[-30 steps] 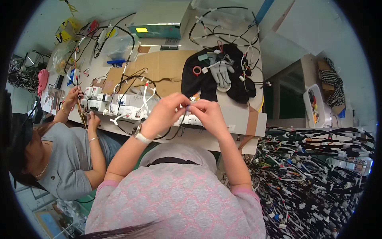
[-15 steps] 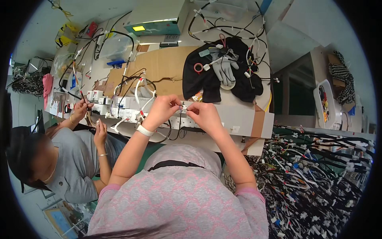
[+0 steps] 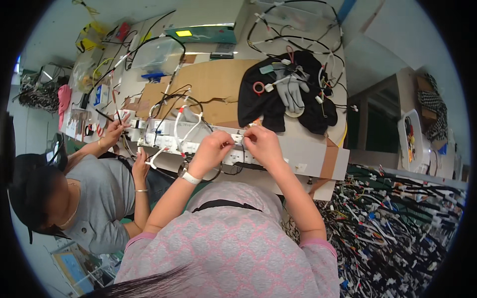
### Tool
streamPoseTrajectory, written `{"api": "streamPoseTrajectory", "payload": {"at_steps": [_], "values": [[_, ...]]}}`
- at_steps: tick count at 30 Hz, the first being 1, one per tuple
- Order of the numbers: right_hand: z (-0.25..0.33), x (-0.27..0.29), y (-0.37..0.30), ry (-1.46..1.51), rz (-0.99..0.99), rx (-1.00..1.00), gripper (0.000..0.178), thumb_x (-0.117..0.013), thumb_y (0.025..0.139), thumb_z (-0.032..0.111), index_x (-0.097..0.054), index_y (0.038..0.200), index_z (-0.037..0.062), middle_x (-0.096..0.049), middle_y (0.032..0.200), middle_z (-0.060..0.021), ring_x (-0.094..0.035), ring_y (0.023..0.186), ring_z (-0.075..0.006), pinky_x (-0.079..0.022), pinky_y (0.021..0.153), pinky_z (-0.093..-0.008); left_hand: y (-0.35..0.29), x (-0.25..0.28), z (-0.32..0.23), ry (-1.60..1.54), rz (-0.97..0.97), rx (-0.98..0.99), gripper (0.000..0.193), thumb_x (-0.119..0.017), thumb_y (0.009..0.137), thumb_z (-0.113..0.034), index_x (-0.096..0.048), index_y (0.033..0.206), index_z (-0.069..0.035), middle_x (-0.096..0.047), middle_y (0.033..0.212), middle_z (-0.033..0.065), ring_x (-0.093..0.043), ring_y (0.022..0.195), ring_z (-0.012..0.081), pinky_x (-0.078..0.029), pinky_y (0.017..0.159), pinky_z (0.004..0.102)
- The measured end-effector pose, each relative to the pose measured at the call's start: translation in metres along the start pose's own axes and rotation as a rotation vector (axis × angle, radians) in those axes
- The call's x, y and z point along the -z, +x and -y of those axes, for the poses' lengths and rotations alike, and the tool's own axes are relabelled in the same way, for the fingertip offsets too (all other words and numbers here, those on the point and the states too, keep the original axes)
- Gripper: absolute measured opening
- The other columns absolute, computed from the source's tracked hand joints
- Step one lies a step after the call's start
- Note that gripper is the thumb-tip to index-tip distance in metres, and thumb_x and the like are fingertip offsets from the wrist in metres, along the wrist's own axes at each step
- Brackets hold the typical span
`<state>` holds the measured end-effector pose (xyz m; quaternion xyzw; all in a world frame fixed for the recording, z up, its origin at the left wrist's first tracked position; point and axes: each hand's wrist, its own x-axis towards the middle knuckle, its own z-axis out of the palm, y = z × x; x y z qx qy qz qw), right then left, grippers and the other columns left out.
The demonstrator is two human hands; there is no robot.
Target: Assembling electronic components by connecting various wires and cables onto a long chassis at a workbench.
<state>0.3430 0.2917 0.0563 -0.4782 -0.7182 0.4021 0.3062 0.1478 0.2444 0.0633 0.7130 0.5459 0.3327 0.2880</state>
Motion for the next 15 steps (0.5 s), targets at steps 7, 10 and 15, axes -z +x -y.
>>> {"api": "streamPoseTrajectory", "payload": {"at_steps": [7, 10, 15], "values": [[0.004, -0.006, 0.000, 0.160, -0.023, -0.072, 0.015, -0.068, 0.085, -0.002, -0.055, 0.092, -0.0012, -0.069, 0.080, -0.0072, -0.069, 0.075, -0.0124, -0.056, 0.069, -0.0260, -0.005, -0.003, 0.001, 0.159, 0.021, -0.162, 0.012, -0.069, 0.077, 0.000, -0.065, 0.087, -0.005, -0.062, 0.083, 0.0090, -0.063, 0.083, 0.0289, -0.053, 0.070, 0.0388], [0.001, -0.016, 0.001, 0.181, -0.036, -0.051, 0.017, -0.068, 0.086, -0.003, -0.053, 0.092, -0.0002, -0.069, 0.080, -0.0069, -0.070, 0.076, -0.0115, -0.057, 0.068, -0.0261, -0.004, -0.002, -0.006, 0.270, 0.040, -0.205, 0.009, -0.066, 0.078, -0.002, -0.065, 0.086, -0.006, -0.061, 0.085, 0.0071, -0.062, 0.084, 0.0259, -0.054, 0.069, 0.0372], [0.005, -0.025, 0.004, 0.139, -0.054, 0.022, 0.017, -0.070, 0.082, -0.001, -0.054, 0.089, 0.0019, -0.066, 0.076, -0.0094, -0.070, 0.068, -0.0208, -0.056, 0.062, -0.0314, -0.014, -0.004, -0.008, 0.287, -0.041, -0.117, 0.009, -0.067, 0.079, -0.006, -0.067, 0.087, -0.008, -0.060, 0.086, 0.0055, -0.063, 0.084, 0.0245, -0.054, 0.069, 0.0372]]}}
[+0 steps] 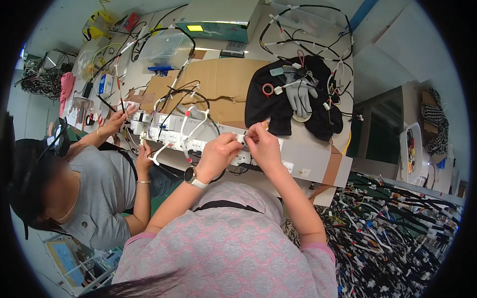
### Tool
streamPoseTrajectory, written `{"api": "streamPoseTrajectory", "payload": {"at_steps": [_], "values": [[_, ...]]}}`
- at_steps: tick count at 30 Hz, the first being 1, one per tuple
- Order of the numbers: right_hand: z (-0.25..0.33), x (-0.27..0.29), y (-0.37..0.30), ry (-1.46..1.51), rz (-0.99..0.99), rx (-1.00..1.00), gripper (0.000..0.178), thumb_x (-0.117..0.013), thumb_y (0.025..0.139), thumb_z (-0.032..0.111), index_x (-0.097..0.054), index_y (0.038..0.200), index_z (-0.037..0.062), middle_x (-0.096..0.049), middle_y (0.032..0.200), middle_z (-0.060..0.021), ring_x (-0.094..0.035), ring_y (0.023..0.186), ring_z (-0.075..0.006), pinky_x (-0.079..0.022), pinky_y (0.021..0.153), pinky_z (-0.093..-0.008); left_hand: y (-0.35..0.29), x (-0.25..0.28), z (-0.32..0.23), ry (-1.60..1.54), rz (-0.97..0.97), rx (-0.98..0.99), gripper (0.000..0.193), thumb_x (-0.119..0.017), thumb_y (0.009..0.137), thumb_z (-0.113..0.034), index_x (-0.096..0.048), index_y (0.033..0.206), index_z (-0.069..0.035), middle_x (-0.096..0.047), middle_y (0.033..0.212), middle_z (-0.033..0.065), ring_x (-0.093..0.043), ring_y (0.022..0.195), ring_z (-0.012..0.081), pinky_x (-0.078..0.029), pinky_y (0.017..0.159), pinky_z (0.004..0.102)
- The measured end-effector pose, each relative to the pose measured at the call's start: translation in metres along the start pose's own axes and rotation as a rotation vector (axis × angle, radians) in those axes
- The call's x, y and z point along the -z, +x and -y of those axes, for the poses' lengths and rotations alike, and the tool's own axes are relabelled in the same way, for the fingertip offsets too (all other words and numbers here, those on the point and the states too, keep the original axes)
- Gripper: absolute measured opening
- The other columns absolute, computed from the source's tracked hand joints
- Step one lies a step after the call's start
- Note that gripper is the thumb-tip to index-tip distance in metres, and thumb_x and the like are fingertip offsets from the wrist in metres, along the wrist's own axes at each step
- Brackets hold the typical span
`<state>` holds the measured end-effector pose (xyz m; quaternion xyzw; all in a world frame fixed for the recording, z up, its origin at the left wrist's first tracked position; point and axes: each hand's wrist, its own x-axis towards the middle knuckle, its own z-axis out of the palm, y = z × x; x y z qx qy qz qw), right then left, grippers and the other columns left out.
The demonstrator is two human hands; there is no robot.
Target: Assembling electronic components by connecting various wires and cables onto a long chassis at a workbench.
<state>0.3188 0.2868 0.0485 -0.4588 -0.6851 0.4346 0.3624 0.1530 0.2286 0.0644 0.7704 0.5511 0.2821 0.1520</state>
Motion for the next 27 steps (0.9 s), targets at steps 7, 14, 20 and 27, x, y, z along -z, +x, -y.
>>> {"api": "streamPoseTrajectory", "payload": {"at_steps": [7, 14, 20, 27], "values": [[-0.002, 0.005, 0.006, -0.289, 0.072, 0.228, 0.017, -0.072, 0.083, 0.001, -0.056, 0.090, 0.0016, -0.069, 0.077, -0.0102, -0.073, 0.074, -0.0217, -0.059, 0.069, -0.0309, 0.001, 0.004, 0.003, -0.161, -0.031, 0.112, 0.010, -0.075, 0.078, -0.007, -0.071, 0.087, -0.007, -0.060, 0.083, 0.0066, -0.064, 0.077, 0.0259, -0.052, 0.067, 0.0360], [0.003, 0.015, -0.004, -0.119, -0.022, 0.168, 0.019, -0.074, 0.083, 0.003, -0.055, 0.088, 0.0016, -0.071, 0.079, -0.0085, -0.074, 0.075, -0.0187, -0.060, 0.069, -0.0295, 0.012, 0.001, 0.014, -0.284, -0.132, 0.169, 0.013, -0.074, 0.077, 0.002, -0.070, 0.088, -0.002, -0.069, 0.087, 0.0095, -0.067, 0.080, 0.0243, -0.055, 0.063, 0.0333], [0.004, 0.014, -0.020, -0.141, -0.113, -0.006, 0.021, -0.075, 0.083, 0.003, -0.054, 0.086, 0.0019, -0.071, 0.078, -0.0077, -0.074, 0.074, -0.0168, -0.060, 0.068, -0.0287, 0.026, -0.004, 0.016, -0.237, -0.050, 0.135, 0.014, -0.074, 0.076, 0.002, -0.070, 0.089, -0.002, -0.068, 0.083, 0.0104, -0.065, 0.078, 0.0273, -0.054, 0.068, 0.0353], [0.010, 0.009, -0.030, -0.073, -0.112, -0.007, 0.023, -0.075, 0.083, 0.003, -0.052, 0.088, 0.0027, -0.071, 0.079, -0.0079, -0.074, 0.074, -0.0188, -0.059, 0.065, -0.0303, 0.036, 0.004, 0.013, -0.074, 0.159, 0.042, 0.004, -0.068, 0.078, -0.001, -0.068, 0.083, -0.002, -0.066, 0.084, 0.0118, -0.064, 0.085, 0.0304, -0.053, 0.075, 0.0405]]}}
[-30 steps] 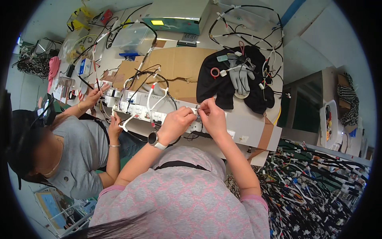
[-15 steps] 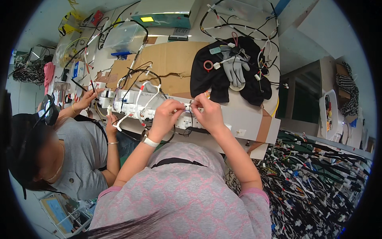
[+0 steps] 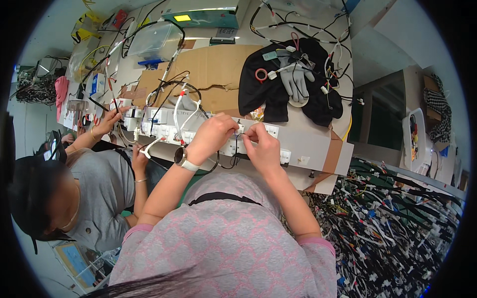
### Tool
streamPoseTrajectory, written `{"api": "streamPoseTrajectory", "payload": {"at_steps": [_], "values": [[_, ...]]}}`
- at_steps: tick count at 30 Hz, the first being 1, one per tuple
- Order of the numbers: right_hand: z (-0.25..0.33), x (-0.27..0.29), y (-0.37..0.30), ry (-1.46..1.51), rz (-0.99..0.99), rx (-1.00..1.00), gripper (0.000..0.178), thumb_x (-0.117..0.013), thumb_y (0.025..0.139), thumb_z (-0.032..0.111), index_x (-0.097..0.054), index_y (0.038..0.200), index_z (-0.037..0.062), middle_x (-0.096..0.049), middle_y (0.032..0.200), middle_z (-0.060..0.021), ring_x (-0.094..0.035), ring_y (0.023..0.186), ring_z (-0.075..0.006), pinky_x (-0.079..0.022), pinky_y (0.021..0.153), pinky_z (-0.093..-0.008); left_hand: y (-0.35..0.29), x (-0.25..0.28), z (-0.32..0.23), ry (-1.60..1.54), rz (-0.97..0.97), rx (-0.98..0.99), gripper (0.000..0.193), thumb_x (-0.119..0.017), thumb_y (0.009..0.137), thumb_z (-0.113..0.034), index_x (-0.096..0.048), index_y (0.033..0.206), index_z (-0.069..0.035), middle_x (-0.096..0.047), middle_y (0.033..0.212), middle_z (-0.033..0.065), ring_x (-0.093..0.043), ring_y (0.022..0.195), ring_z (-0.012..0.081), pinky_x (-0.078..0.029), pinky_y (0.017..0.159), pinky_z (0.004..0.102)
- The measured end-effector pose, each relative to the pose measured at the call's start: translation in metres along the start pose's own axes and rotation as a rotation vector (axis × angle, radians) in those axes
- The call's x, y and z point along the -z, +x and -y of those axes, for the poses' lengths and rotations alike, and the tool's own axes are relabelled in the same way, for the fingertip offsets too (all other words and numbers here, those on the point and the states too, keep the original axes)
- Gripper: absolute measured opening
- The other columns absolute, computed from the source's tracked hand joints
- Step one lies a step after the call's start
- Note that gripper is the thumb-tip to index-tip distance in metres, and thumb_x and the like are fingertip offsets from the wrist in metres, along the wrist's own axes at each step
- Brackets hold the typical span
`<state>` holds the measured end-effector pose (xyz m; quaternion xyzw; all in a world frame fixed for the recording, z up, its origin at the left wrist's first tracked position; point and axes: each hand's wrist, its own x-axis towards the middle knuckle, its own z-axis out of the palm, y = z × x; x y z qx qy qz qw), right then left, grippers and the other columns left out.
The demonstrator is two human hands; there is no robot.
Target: Assembling electronic components by connecting various wires and cables onto a long chassis at a workbench.
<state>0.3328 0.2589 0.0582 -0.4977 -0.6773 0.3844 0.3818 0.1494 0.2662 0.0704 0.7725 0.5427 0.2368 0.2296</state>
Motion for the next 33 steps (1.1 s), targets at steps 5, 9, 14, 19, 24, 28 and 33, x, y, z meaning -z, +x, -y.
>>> {"api": "streamPoseTrajectory", "payload": {"at_steps": [5, 9, 14, 19, 24, 28, 33], "values": [[-0.009, -0.013, -0.001, -0.026, 0.012, 0.090, 0.021, -0.072, 0.083, 0.002, -0.052, 0.087, 0.0043, -0.070, 0.076, -0.0081, -0.073, 0.071, -0.0220, -0.057, 0.060, -0.0321, 0.014, 0.000, 0.003, 0.047, 0.048, -0.034, 0.006, -0.065, 0.077, 0.000, -0.069, 0.082, -0.001, -0.066, 0.085, 0.0123, -0.065, 0.088, 0.0313, -0.054, 0.076, 0.0412], [-0.014, -0.016, 0.001, -0.174, -0.027, 0.265, 0.019, -0.071, 0.083, 0.002, -0.052, 0.086, 0.0058, -0.065, 0.071, -0.0084, -0.068, 0.061, -0.0243, -0.053, 0.054, -0.0336, 0.014, 0.007, 0.004, 0.118, 0.152, -0.062, 0.008, -0.063, 0.076, -0.001, -0.069, 0.082, -0.001, -0.067, 0.086, 0.0128, -0.066, 0.089, 0.0309, -0.055, 0.076, 0.0400], [-0.014, -0.015, 0.008, -0.291, 0.025, 0.437, 0.017, -0.069, 0.083, 0.003, -0.052, 0.084, 0.0074, -0.059, 0.065, -0.0080, -0.061, 0.055, -0.0249, -0.048, 0.050, -0.0363, 0.008, 0.002, 0.011, 0.138, 0.149, -0.017, 0.009, -0.064, 0.075, 0.001, -0.069, 0.082, -0.001, -0.067, 0.087, 0.0126, -0.065, 0.089, 0.0313, -0.054, 0.078, 0.0401], [-0.012, -0.011, 0.011, -0.385, 0.044, 0.547, 0.017, -0.068, 0.081, 0.003, -0.053, 0.080, 0.0084, -0.055, 0.063, -0.0076, -0.060, 0.055, -0.0239, -0.047, 0.049, -0.0370, 0.006, -0.003, 0.018, -0.039, 0.116, -0.063, 0.008, -0.067, 0.075, -0.001, -0.070, 0.082, -0.001, -0.068, 0.086, 0.0152, -0.066, 0.088, 0.0333, -0.053, 0.081, 0.0414], [-0.010, -0.008, 0.019, -0.434, 0.121, 0.626, 0.017, -0.068, 0.081, 0.003, -0.052, 0.080, 0.0079, -0.055, 0.065, -0.0080, -0.059, 0.056, -0.0238, -0.046, 0.050, -0.0371, 0.004, -0.004, 0.020, -0.024, 0.109, -0.023, 0.008, -0.066, 0.075, -0.002, -0.072, 0.081, -0.001, -0.068, 0.084, 0.0146, -0.066, 0.086, 0.0328, -0.053, 0.078, 0.0421], [-0.004, -0.008, 0.026, -0.471, 0.180, 0.624, 0.020, -0.071, 0.077, 0.002, -0.052, 0.079, 0.0078, -0.057, 0.066, -0.0072, -0.060, 0.058, -0.0242, -0.046, 0.051, -0.0371, 0.008, 0.000, 0.019, -0.005, 0.114, -0.015, 0.009, -0.066, 0.073, -0.001, -0.073, 0.077, -0.002, -0.068, 0.082, 0.0150, -0.067, 0.083, 0.0327, -0.054, 0.074, 0.0420], [-0.009, -0.013, 0.022, -0.501, 0.188, 0.515, 0.022, -0.074, 0.073, 0.001, -0.053, 0.079, 0.0075, -0.063, 0.071, -0.0063, -0.065, 0.064, -0.0228, -0.050, 0.056, -0.0337, 0.017, 0.005, 0.018, -0.040, 0.162, 0.058, 0.008, -0.067, 0.068, -0.001, -0.073, 0.074, -0.002, -0.068, 0.077, 0.0161, -0.068, 0.075, 0.0352, -0.054, 0.067, 0.0439]]}}
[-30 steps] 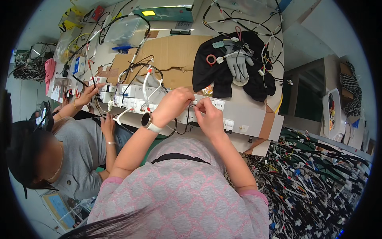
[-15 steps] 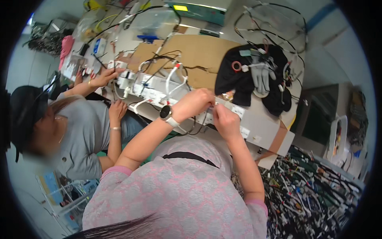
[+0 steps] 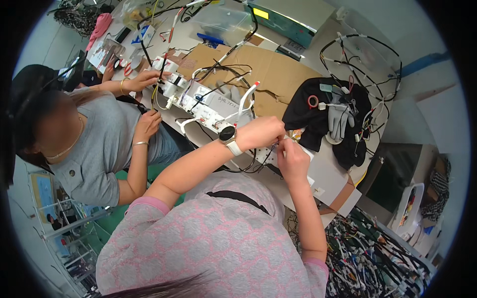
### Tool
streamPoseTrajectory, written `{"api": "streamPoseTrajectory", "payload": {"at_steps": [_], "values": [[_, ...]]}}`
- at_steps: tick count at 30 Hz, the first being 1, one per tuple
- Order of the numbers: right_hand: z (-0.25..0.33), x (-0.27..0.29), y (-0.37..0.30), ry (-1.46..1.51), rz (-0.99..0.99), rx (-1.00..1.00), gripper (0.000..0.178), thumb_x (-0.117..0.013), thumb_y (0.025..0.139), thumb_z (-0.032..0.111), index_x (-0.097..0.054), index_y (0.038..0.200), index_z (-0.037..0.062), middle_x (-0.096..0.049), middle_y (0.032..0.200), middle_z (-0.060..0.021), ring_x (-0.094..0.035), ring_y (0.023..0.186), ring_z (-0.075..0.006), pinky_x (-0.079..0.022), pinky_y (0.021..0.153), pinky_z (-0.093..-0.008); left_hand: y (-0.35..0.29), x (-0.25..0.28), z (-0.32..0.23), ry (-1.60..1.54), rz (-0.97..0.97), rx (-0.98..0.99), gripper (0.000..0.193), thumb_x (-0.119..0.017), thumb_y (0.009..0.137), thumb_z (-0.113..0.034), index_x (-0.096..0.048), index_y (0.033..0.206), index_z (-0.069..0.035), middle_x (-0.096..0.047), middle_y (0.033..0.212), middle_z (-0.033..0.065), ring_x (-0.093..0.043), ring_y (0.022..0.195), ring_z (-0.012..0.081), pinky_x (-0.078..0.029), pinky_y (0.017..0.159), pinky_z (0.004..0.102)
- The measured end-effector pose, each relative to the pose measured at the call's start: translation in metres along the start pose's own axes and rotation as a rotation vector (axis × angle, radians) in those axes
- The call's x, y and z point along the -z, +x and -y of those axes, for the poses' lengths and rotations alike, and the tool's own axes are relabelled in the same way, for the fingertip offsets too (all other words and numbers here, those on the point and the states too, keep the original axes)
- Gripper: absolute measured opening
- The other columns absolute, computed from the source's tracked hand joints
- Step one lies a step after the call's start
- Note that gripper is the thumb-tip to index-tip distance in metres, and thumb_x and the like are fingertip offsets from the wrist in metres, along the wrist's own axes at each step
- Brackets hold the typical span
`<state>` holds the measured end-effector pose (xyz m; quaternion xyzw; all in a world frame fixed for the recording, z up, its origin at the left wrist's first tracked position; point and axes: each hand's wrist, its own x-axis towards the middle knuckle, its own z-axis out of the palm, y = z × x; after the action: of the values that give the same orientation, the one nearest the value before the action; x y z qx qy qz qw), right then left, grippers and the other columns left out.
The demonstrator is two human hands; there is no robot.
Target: Assembling electronic components by connecting various wires and cables onto a long chassis at a workbench.
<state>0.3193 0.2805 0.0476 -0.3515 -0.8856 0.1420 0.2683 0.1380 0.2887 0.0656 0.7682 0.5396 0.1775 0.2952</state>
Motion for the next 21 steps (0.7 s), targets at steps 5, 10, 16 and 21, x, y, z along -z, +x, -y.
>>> {"api": "streamPoseTrajectory", "payload": {"at_steps": [5, 10, 16, 21], "values": [[0.006, -0.003, -0.003, 0.256, -0.102, -0.179, 0.018, -0.073, 0.079, -0.002, -0.066, 0.094, 0.0031, -0.072, 0.084, -0.0091, -0.071, 0.072, -0.0207, -0.054, 0.066, -0.0301, 0.005, -0.005, 0.002, 0.047, -0.031, 0.001, 0.009, -0.068, 0.068, -0.004, -0.074, 0.075, -0.003, -0.067, 0.073, 0.0179, -0.068, 0.071, 0.0367, -0.054, 0.064, 0.0440], [0.006, -0.005, -0.009, 0.203, -0.143, -0.092, 0.017, -0.074, 0.078, -0.001, -0.072, 0.094, 0.0042, -0.070, 0.082, -0.0094, -0.069, 0.074, -0.0252, -0.054, 0.068, -0.0348, -0.008, -0.009, 0.003, -0.117, -0.087, 0.035, 0.012, -0.066, 0.070, 0.000, -0.075, 0.078, -0.002, -0.067, 0.074, 0.0185, -0.067, 0.073, 0.0369, -0.054, 0.068, 0.0440], [0.011, -0.006, -0.012, 0.112, -0.154, -0.033, 0.020, -0.075, 0.077, -0.001, -0.073, 0.095, 0.0068, -0.066, 0.083, -0.0061, -0.064, 0.076, -0.0240, -0.052, 0.067, -0.0346, -0.046, -0.009, -0.027, -0.075, -0.004, 0.168, 0.031, -0.064, 0.079, 0.000, -0.069, 0.109, 0.001, -0.061, 0.106, 0.0215, -0.057, 0.110, 0.0382, -0.045, 0.097, 0.0426], [0.007, 0.008, 0.001, 0.169, -0.094, -0.040, 0.022, -0.076, 0.074, -0.001, -0.073, 0.094, 0.0066, -0.063, 0.084, -0.0066, -0.061, 0.077, -0.0248, -0.051, 0.068, -0.0354, -0.093, 0.029, -0.069, -0.304, -0.348, 0.027, 0.029, -0.067, 0.088, -0.010, -0.065, 0.115, -0.003, -0.062, 0.105, 0.0139, -0.059, 0.106, 0.0338, -0.048, 0.094, 0.0420]]}}
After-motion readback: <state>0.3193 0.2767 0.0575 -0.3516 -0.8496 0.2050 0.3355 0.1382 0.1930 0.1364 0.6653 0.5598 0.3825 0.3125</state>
